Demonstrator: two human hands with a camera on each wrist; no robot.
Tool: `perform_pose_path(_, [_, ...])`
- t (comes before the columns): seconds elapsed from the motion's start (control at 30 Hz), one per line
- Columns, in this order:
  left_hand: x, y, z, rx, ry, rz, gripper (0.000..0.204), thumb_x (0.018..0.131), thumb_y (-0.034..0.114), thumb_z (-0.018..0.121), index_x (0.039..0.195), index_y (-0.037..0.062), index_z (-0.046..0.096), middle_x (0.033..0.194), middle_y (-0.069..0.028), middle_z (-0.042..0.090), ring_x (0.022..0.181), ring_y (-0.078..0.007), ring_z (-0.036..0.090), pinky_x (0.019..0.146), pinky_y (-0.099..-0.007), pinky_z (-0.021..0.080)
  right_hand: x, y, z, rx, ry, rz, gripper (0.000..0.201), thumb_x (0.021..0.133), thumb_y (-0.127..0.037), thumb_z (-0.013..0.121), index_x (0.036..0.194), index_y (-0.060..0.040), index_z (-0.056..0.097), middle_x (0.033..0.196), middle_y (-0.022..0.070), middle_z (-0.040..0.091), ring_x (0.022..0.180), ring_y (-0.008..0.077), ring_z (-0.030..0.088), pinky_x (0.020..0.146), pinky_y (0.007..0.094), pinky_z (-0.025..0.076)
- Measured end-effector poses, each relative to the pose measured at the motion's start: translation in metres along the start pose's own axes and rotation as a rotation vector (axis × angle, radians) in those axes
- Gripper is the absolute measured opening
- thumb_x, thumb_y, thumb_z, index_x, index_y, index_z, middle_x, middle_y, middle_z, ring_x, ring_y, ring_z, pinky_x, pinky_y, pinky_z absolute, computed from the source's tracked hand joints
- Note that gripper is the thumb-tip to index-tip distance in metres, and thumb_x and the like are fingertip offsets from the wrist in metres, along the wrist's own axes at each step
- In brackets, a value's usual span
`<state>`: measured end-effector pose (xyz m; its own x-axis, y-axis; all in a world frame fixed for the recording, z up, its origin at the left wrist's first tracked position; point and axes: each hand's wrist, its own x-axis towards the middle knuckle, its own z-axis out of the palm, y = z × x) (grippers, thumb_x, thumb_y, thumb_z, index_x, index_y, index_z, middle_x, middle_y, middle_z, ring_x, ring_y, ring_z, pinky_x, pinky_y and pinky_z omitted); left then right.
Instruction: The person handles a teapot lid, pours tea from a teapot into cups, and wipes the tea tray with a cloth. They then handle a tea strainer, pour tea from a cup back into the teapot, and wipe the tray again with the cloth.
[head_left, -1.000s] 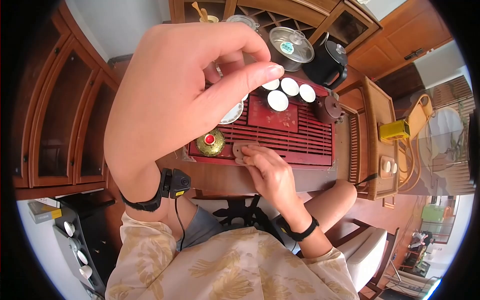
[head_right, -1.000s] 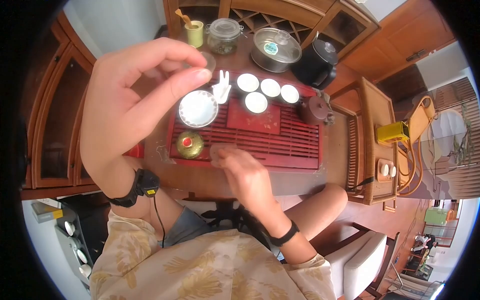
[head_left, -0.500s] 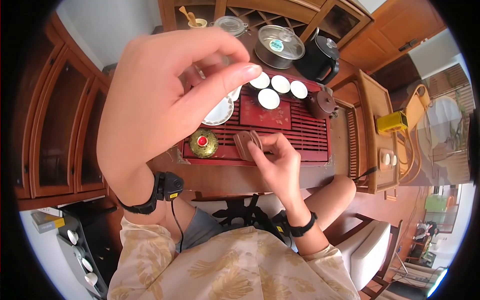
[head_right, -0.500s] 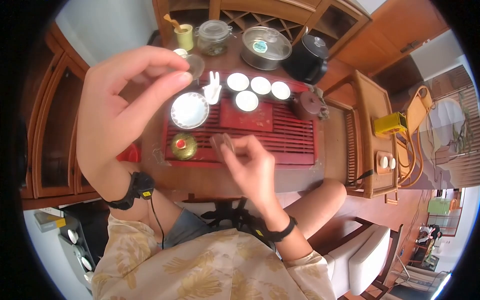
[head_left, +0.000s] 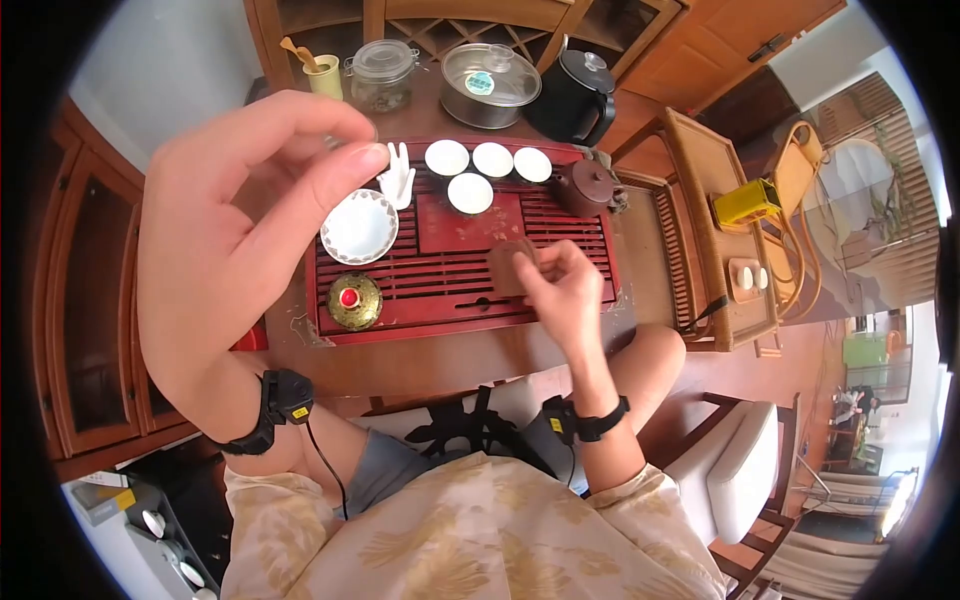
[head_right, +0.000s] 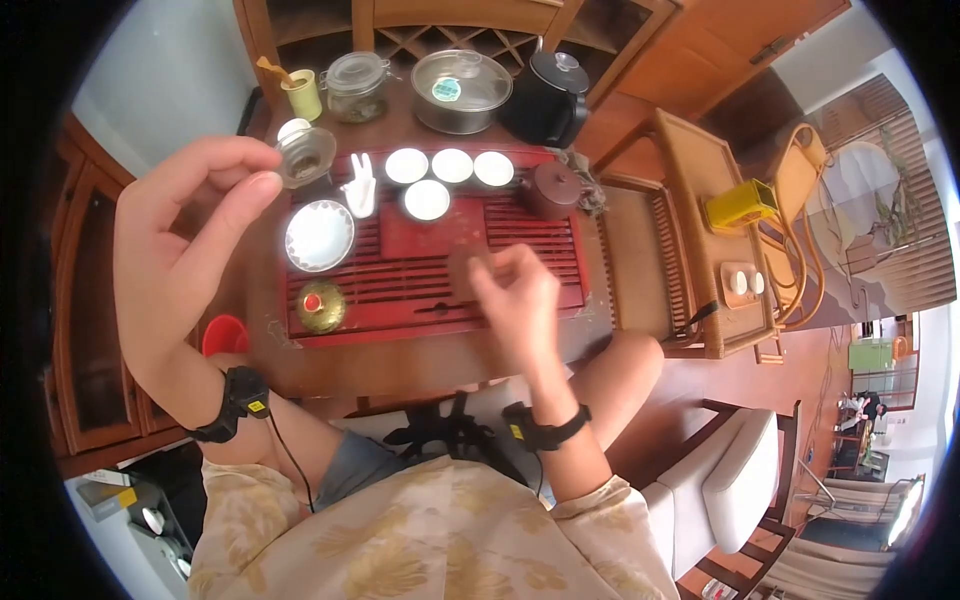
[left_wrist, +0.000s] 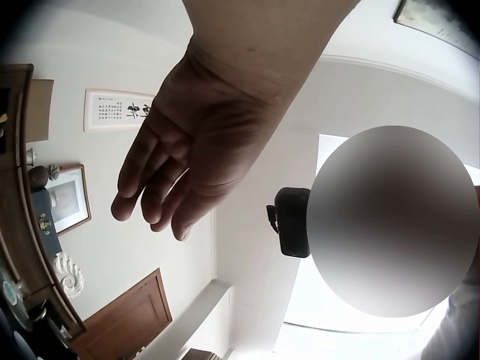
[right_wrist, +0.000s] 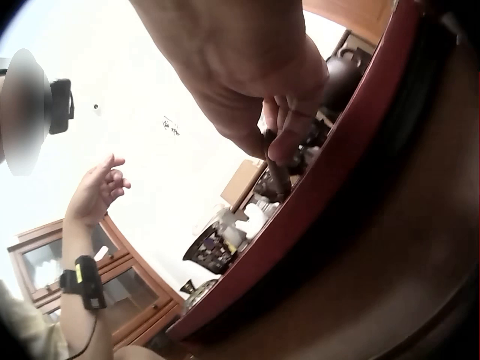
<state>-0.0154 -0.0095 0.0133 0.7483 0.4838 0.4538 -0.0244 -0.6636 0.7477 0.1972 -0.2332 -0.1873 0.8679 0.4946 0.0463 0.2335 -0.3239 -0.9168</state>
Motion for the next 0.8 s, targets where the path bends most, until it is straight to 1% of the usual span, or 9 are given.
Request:
perform_pose_path(0.07, [0.0,-0.001,0.0,0.0,0.002,0.006,0.014,0.101,0.004,0.078,0.113,-0.0029,0.079,0.093,-0.0039,0.077,0.085,-0.0082,0.068,0.08,-0.0236,0.05,0.005,0.019,-0.027,-0.064,0.088,-0.017,0.025,0.097,-0.019,0.087,0.098,0.0022,0.074,0.083,0.0092,0.079,0.073,0.012,0.073,0.066,0.0316,0.06])
perform_pose_path(0.2, [0.0,-0.001,-0.001,0.014,0.003,0.023,0.014,0.101,0.003,0.078,0.113,-0.0027,0.079,0.092,-0.0038,0.077,0.084,-0.008,0.067,0.08,-0.0233,0.05,0.012,0.027,-0.083,-0.101,0.248,0.03,0.027,0.099,-0.02,0.088,0.1,0.0035,0.073,0.082,0.0073,0.078,0.065,0.0095,0.069,0.056,0.027,0.057])
perform_pose_path(0.33, [0.0,0.0,0.002,0.002,-0.006,0.015,0.014,0.101,0.003,0.078,0.114,-0.0024,0.079,0.093,-0.0038,0.077,0.084,-0.0081,0.067,0.08,-0.0234,0.05,0.011,0.018,-0.099,-0.15,0.203,0.048,0.026,0.1,-0.018,0.087,0.098,0.0041,0.073,0.079,0.0064,0.076,0.064,0.0093,0.069,0.058,0.0264,0.058])
perform_pose_path(0.37, [-0.001,0.001,0.001,0.018,-0.008,0.007,0.014,0.101,0.003,0.078,0.114,-0.0024,0.079,0.093,-0.0038,0.077,0.085,-0.0081,0.067,0.08,-0.0235,0.05,0.014,0.024,-0.104,-0.138,0.178,0.007,0.027,0.101,-0.018,0.087,0.1,0.0047,0.073,0.082,0.0068,0.076,0.068,0.0093,0.07,0.06,0.0255,0.058])
perform_pose_path(0.47, [-0.003,0.0,-0.001,0.033,-0.007,-0.019,0.015,0.101,0.003,0.078,0.115,-0.0025,0.079,0.093,-0.0035,0.077,0.085,-0.0079,0.067,0.08,-0.0234,0.049,0.021,0.029,-0.123,0.078,0.216,-0.038,0.028,0.102,-0.019,0.087,0.104,0.0047,0.072,0.087,0.0067,0.077,0.072,0.0094,0.071,0.061,0.0252,0.058])
perform_pose_path(0.5, [-0.003,-0.002,-0.002,0.018,0.001,-0.022,0.015,0.102,0.004,0.078,0.115,-0.0026,0.079,0.093,-0.0034,0.077,0.085,-0.0078,0.067,0.08,-0.0234,0.049,0.023,0.033,-0.132,0.032,0.212,-0.023,0.029,0.102,-0.02,0.087,0.107,0.0048,0.073,0.092,0.0069,0.078,0.076,0.0094,0.071,0.062,0.0247,0.059])
perform_pose_path(0.6, [-0.002,-0.003,-0.002,-0.024,0.005,-0.034,0.015,0.102,0.004,0.078,0.115,-0.0027,0.078,0.093,-0.0033,0.077,0.086,-0.0075,0.067,0.08,-0.0232,0.049,0.024,0.046,-0.145,-0.064,0.189,0.067,0.029,0.102,-0.019,0.087,0.108,0.0049,0.073,0.091,0.0067,0.078,0.076,0.0091,0.071,0.063,0.0243,0.06])
perform_pose_path(0.73, [-0.001,-0.004,-0.001,-0.01,-0.012,0.001,0.015,0.102,0.004,0.078,0.116,-0.0026,0.078,0.093,-0.003,0.076,0.085,-0.0074,0.067,0.08,-0.0229,0.049,0.022,0.051,-0.14,-0.059,0.197,0.103,0.024,0.102,-0.016,0.088,0.104,0.0017,0.071,0.09,0.0046,0.078,0.071,0.0062,0.068,0.061,0.0216,0.054])
perform_pose_path(0.8, [-0.001,-0.003,0.0,0.004,-0.02,-0.005,0.015,0.102,0.004,0.078,0.116,-0.0025,0.078,0.093,-0.0029,0.076,0.085,-0.0073,0.067,0.081,-0.0229,0.049,0.022,0.055,-0.135,-0.02,0.183,0.096,0.025,0.101,-0.016,0.088,0.104,0.0018,0.071,0.09,0.0046,0.078,0.071,0.0063,0.068,0.061,0.0213,0.054])
